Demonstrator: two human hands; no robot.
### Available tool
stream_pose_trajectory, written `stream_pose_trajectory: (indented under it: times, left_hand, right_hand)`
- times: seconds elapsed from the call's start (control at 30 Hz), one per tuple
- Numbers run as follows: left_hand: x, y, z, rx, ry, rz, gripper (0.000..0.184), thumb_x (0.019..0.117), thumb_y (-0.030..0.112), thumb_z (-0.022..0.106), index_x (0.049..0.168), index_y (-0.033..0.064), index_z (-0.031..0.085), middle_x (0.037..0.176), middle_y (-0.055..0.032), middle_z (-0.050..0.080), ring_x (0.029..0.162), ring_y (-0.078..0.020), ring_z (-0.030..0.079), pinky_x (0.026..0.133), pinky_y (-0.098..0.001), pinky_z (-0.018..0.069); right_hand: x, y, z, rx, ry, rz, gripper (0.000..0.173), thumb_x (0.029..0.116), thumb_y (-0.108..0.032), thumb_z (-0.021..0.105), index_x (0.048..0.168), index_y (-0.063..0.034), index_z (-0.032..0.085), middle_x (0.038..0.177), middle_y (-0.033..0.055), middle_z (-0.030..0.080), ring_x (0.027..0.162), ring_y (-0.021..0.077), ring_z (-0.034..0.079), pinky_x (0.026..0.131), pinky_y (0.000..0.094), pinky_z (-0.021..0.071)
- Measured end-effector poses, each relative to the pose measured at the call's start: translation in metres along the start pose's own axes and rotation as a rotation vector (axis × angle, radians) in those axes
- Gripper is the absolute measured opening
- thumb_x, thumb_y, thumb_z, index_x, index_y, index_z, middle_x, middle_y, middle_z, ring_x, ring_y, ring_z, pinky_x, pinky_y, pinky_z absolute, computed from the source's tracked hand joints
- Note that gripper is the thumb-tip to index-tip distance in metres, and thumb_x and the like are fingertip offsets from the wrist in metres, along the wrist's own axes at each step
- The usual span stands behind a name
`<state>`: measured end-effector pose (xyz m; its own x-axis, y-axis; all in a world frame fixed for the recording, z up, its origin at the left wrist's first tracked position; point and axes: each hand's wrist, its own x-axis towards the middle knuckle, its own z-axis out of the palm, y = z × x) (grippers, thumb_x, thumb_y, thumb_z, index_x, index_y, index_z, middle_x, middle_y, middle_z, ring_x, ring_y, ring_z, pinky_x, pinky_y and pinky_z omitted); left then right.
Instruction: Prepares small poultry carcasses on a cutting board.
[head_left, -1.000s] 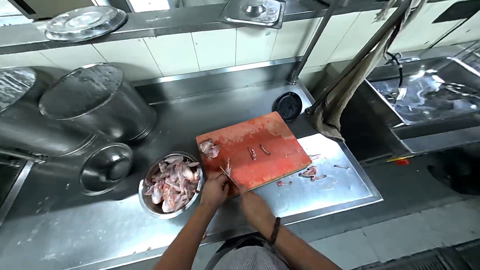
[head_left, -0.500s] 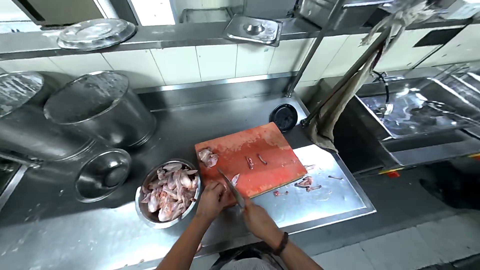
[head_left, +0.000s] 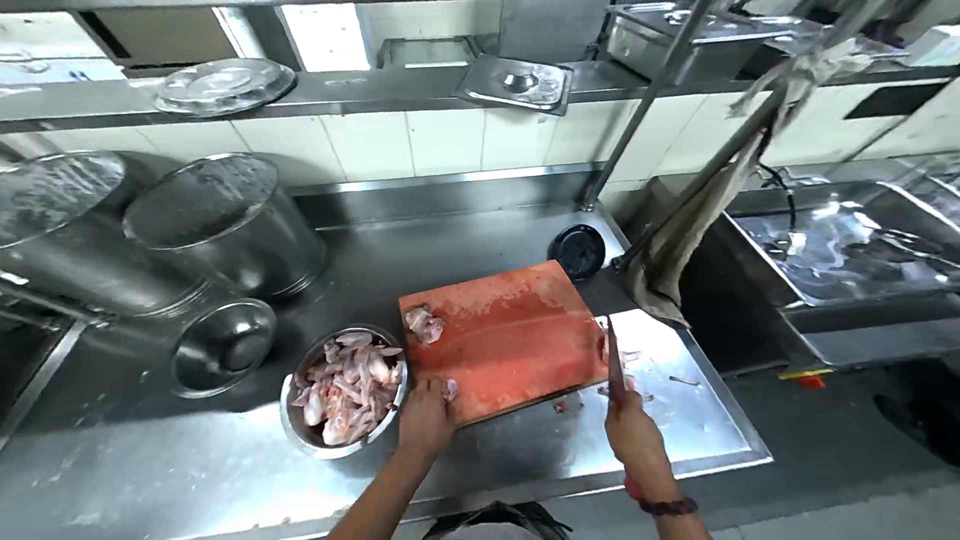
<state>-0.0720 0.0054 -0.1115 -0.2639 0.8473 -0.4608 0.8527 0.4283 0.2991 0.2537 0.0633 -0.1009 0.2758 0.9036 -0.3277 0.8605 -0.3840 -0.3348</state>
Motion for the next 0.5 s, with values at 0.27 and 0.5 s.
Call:
stream_pose_trajectory:
  times: [0.27,0.5]
  left_hand:
    - [0.024,-0.01,-0.035,-0.377,-0.092,0.026,0.036,0.0939,0.028,0.066,0.125,0.0098,0.07,0.115,-0.013,0.071,0.108,-0.0279,0.069,0.098,-0.0517,0.0543]
    - [0.046,-0.004,-0.115,-0.677,0.263,0.129,0.041,0.101,0.038,0.063,0.132,0.0112,0.066,0.121,-0.0106,0.071,0.107,-0.0233,0.071,0.096,-0.0509,0.0574]
  right_hand:
    - [-0.034,-0.005,0.036,0.027,-0.242,-0.079,0.042,0.1054,-0.026,0.05,0.141,-0.0047,0.048,0.096,0.0225,0.071,0.088,0.0406,0.072,0.078,0.0593,0.0565]
    - [-0.031,0.003,0.033,0.043,-0.235,-0.146,0.043,0.1037,-0.028,0.049,0.135,0.0013,0.05,0.095,0.025,0.069,0.085,0.042,0.071,0.076,0.0621,0.0552]
